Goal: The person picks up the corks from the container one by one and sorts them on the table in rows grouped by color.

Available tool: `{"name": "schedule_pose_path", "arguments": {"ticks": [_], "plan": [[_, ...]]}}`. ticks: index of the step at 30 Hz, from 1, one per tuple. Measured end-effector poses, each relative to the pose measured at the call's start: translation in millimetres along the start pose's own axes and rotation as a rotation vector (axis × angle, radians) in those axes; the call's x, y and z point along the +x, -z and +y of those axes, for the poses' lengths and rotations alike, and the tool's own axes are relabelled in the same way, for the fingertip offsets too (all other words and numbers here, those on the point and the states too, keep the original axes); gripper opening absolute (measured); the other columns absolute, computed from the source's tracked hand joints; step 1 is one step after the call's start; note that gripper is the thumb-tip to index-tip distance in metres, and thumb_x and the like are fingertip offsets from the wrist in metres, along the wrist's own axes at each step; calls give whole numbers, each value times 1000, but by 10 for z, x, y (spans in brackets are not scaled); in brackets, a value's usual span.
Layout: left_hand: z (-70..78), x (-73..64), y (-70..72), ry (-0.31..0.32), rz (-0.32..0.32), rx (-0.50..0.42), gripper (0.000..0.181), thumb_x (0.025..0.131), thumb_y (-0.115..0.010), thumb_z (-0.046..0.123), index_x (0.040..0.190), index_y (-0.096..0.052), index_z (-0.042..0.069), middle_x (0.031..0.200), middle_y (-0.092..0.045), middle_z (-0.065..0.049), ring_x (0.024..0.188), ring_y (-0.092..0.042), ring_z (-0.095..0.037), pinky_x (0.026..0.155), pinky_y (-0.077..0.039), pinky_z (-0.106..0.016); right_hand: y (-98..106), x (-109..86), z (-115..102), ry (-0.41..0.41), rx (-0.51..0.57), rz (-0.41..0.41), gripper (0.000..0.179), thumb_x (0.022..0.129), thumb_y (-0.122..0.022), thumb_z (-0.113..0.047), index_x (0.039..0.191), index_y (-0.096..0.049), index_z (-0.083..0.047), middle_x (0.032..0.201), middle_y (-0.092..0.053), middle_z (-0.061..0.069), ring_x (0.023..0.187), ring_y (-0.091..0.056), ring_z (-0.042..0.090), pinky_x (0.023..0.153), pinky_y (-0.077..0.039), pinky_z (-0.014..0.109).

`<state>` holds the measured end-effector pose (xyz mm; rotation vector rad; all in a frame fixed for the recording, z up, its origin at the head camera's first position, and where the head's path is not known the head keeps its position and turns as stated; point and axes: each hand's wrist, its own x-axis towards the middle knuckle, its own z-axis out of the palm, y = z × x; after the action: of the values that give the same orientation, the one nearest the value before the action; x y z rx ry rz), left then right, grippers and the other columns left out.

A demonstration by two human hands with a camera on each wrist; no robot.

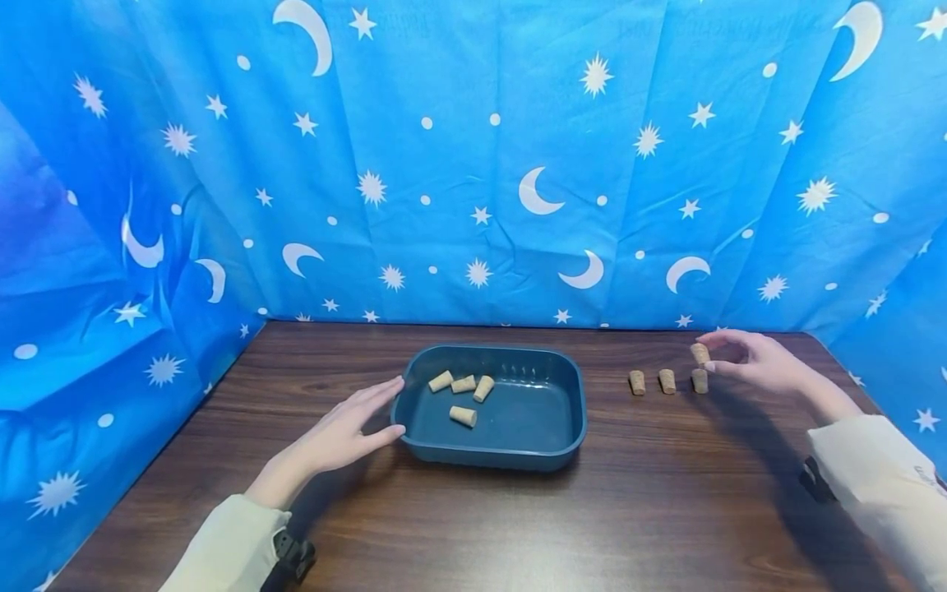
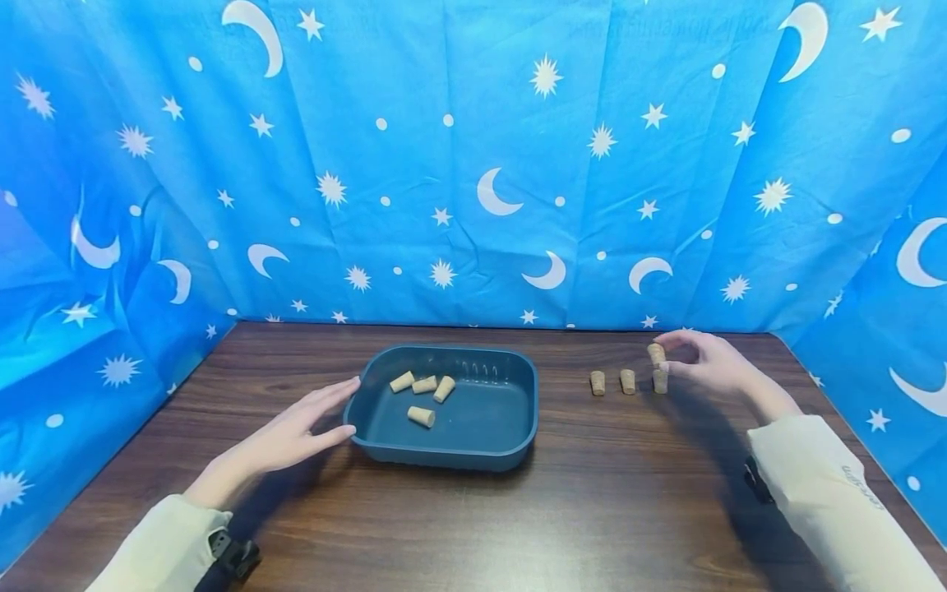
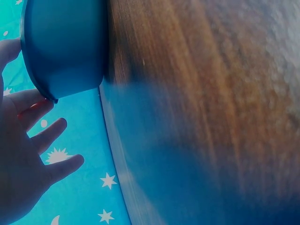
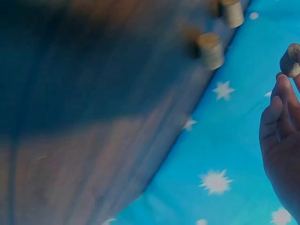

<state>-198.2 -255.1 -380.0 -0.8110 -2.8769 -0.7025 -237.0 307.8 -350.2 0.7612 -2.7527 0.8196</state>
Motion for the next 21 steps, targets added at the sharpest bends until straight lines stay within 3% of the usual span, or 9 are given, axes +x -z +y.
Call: {"name": "schedule_pose_path", "arguments": {"ticks": [6, 14, 21], "plan": [[17, 2, 10, 1, -6, 1, 69, 84, -51, 49, 137, -32, 9, 138, -32, -11, 124, -28, -31, 92, -27, -57, 5, -179, 184, -122, 40, 4, 35, 83, -60, -9, 114, -52, 4, 102, -56, 22, 70, -55, 15, 53, -45, 26], [27, 8, 15, -6, -10, -11, 68, 84, -52, 47, 137, -32, 8, 138, -32, -11, 124, -28, -32, 93, -26, -57, -28, -308, 383, -190, -8, 21, 36, 83, -61, -12, 113, -52, 5, 101, -56, 22, 75, -54, 15, 58, -43, 29], [21, 4, 13, 0, -9, -14, 69, 84, -52, 48, 137, -32, 8, 138, -31, -11, 124, -28, -31, 92, -26, -57, -94, -346, 493, -316, 107, -11, 42, 84, -60, -16, 117, -47, 7, 105, -52, 25, 76, -55, 19, 59, -45, 29]]}}
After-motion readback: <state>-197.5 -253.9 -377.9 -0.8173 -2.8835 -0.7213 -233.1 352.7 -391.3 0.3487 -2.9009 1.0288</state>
